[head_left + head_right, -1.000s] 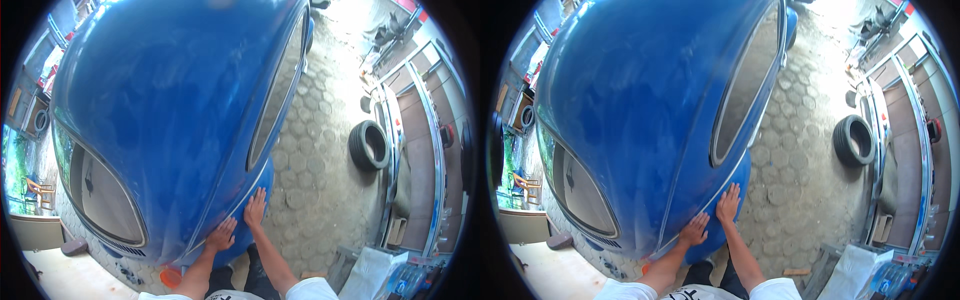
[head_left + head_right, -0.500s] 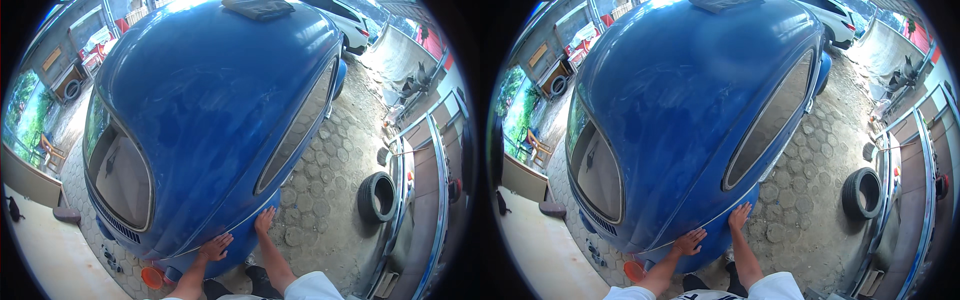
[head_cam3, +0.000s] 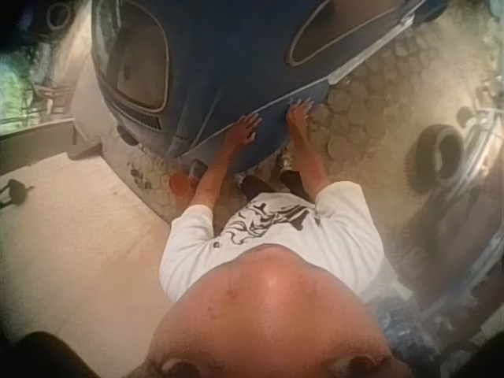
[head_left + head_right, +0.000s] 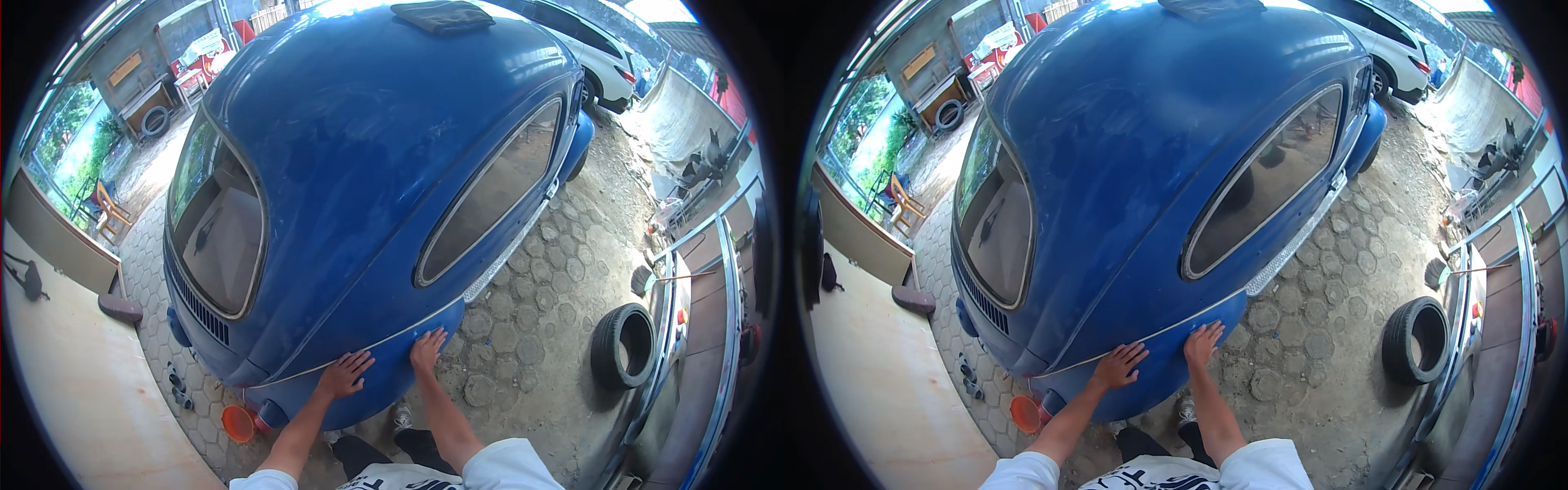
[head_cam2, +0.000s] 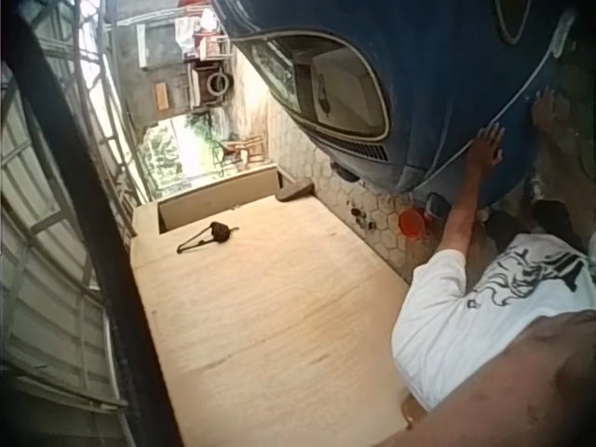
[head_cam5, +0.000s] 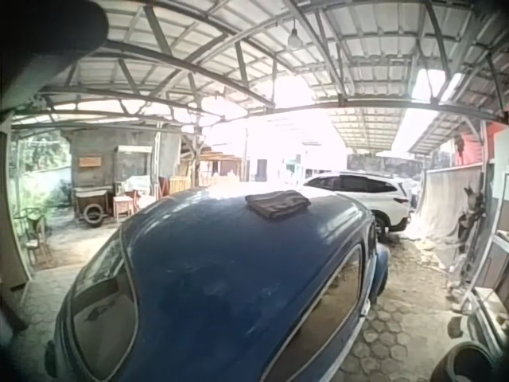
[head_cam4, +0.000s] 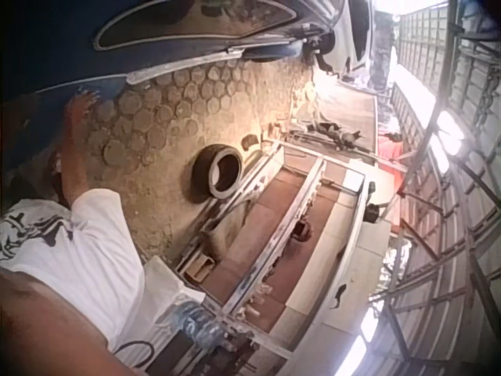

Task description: The person is sanding the exterior body of a blue vintage car using a sanding block and a bucket of water.

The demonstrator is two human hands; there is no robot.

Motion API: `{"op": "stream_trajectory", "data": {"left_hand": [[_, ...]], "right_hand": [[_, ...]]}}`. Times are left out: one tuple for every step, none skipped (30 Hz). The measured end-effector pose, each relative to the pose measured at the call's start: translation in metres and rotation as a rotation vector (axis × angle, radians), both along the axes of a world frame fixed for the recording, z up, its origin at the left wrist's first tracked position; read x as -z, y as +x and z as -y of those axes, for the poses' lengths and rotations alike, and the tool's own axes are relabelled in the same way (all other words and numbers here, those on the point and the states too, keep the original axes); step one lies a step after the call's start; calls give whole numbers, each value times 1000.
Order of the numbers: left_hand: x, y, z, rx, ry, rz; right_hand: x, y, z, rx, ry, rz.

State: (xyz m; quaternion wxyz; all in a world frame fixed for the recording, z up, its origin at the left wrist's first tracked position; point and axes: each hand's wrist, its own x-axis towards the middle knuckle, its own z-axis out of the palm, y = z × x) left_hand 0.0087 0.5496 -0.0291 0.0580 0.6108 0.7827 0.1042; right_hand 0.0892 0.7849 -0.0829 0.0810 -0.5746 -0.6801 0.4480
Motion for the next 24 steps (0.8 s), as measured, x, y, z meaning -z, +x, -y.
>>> {"op": "stream_trajectory", "data": {"left_hand": [[-3, 10, 6, -20, -4, -11], [0, 28, 15, -272, 65, -93], [5, 45, 22, -515, 138, -171], [11, 61, 32, -526, 137, -180], [20, 75, 39, -946, 194, -136], [26, 85, 42, -1359, 249, -75], [32, 86, 44, -1362, 248, -71], [46, 79, 47, -1593, 333, 37], [63, 73, 54, -1829, 416, 148], [76, 61, 62, -1852, 414, 139], [86, 44, 69, -2028, 467, 276], [90, 30, 70, -2190, 522, 427], [84, 16, 58, -2192, 524, 435], [71, 5, 35, -2338, 399, 525], [63, 2, 21, -2476, 260, 610], [62, 3, 15, -2468, 253, 625], [63, 3, 12, -2482, 273, 603], [62, 3, 9, -2497, 294, 580], [60, 4, 5, -2497, 283, 589], [56, 5, 3, -2496, 290, 594], [54, 6, 1, -2496, 296, 599], [51, 8, 4, -2501, 284, 599], [48, 9, 5, -2503, 298, 607], [47, 9, 8, -2505, 311, 614]], "right_hand": [[-2, 2, 15, -20, -4, -11], [-4, 11, 33, -134, 34, 8], [-5, 17, 41, -239, 75, 30], [-7, 15, 41, -250, 74, 22], [-7, 12, 35, -214, 63, 1], [-7, 15, 25, -170, 52, -11], [-2, 13, 11, -173, 54, -8], [7, 5, -9, -77, 41, -27], [13, 1, -16, 10, 24, -44], [11, -2, -5, -13, 18, -43], [4, -4, 12, -76, 71, -45], [-7, -6, 28, -131, 128, -45], [-15, -4, 41, -134, 134, -43], [-19, 8, 52, -209, 139, -2], [-20, 16, 55, -285, 141, 39], [-18, 17, 46, -278, 150, 47], [-15, 13, 35, -217, 121, 36], [-12, 10, 23, -157, 92, 25], [-10, 3, 8, -155, 96, 35], [-11, -4, -6, -98, 63, 54], [-12, -7, -14, -42, 30, 73], [-12, -5, -3, -44, 27, 82], [-16, -5, 13, -144, 132, 53], [-21, -4, 27, -246, 236, 23]]}}
